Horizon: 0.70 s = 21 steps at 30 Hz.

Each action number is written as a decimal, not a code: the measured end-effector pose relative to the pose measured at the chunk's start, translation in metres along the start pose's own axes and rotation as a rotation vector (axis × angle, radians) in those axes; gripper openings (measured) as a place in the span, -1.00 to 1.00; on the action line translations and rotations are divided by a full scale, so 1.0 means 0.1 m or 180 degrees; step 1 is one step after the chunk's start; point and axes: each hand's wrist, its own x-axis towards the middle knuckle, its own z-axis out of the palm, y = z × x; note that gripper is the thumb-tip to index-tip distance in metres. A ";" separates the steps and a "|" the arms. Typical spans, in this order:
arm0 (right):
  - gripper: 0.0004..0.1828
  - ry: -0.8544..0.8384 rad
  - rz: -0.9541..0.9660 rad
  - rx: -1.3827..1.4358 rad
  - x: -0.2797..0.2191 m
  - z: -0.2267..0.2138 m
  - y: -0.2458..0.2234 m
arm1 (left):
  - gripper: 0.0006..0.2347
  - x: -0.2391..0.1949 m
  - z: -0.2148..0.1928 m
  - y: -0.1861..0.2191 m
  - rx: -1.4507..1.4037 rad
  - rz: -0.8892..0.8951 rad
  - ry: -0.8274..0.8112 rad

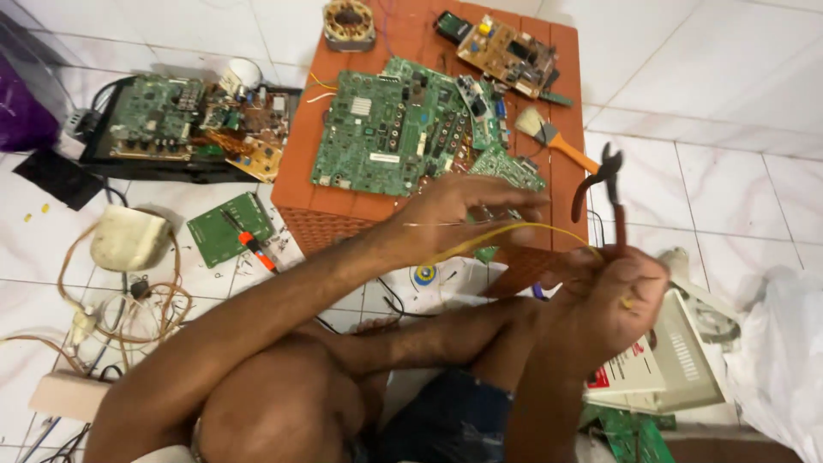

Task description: The person sits on the floor and uses a soldering iron to apply solder to a green circuit board. They then use pliers to strip the insulation from a yellow wire and prepare it for connection.

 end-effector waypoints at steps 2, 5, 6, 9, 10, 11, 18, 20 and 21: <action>-0.77 -0.0163 -0.0140 0.0018 -0.07 0.06 0.04 | -0.62 0.03 0.03 0.13 0.0017 -0.0089 0.0032; -0.77 -0.0114 -0.0204 -0.0623 -0.22 0.33 -0.15 | -0.64 0.06 0.08 0.21 -0.0040 -0.0392 0.0094; -0.80 -0.0138 -0.0209 -0.0798 -0.24 0.36 -0.18 | -0.66 0.08 0.11 0.17 -0.0083 -0.0326 0.0172; -0.81 -0.0120 -0.0214 -0.1065 -0.28 0.39 -0.20 | -0.72 0.11 0.16 0.08 -0.0225 -0.0092 0.0308; -0.78 -0.0050 -0.0209 -0.1179 -0.29 0.38 -0.19 | -0.75 0.13 0.18 0.05 -0.0344 0.0063 0.0337; -0.78 -0.0049 -0.0222 -0.1178 -0.28 0.34 -0.19 | -0.75 0.13 0.15 -0.01 -0.0344 0.0076 0.0333; -0.86 0.0439 0.0726 -0.0394 -0.23 0.01 -0.35 | -0.79 0.07 -0.11 -0.09 -0.0539 -0.0089 0.1169; -0.90 0.0410 0.0884 0.0035 -0.21 -0.28 -0.40 | -0.81 0.04 -0.18 -0.05 -0.0467 -0.0058 0.1332; -0.73 -0.0094 0.0975 0.0826 -0.21 -0.42 -0.44 | -0.82 0.03 -0.22 -0.06 -0.0384 -0.0010 0.1402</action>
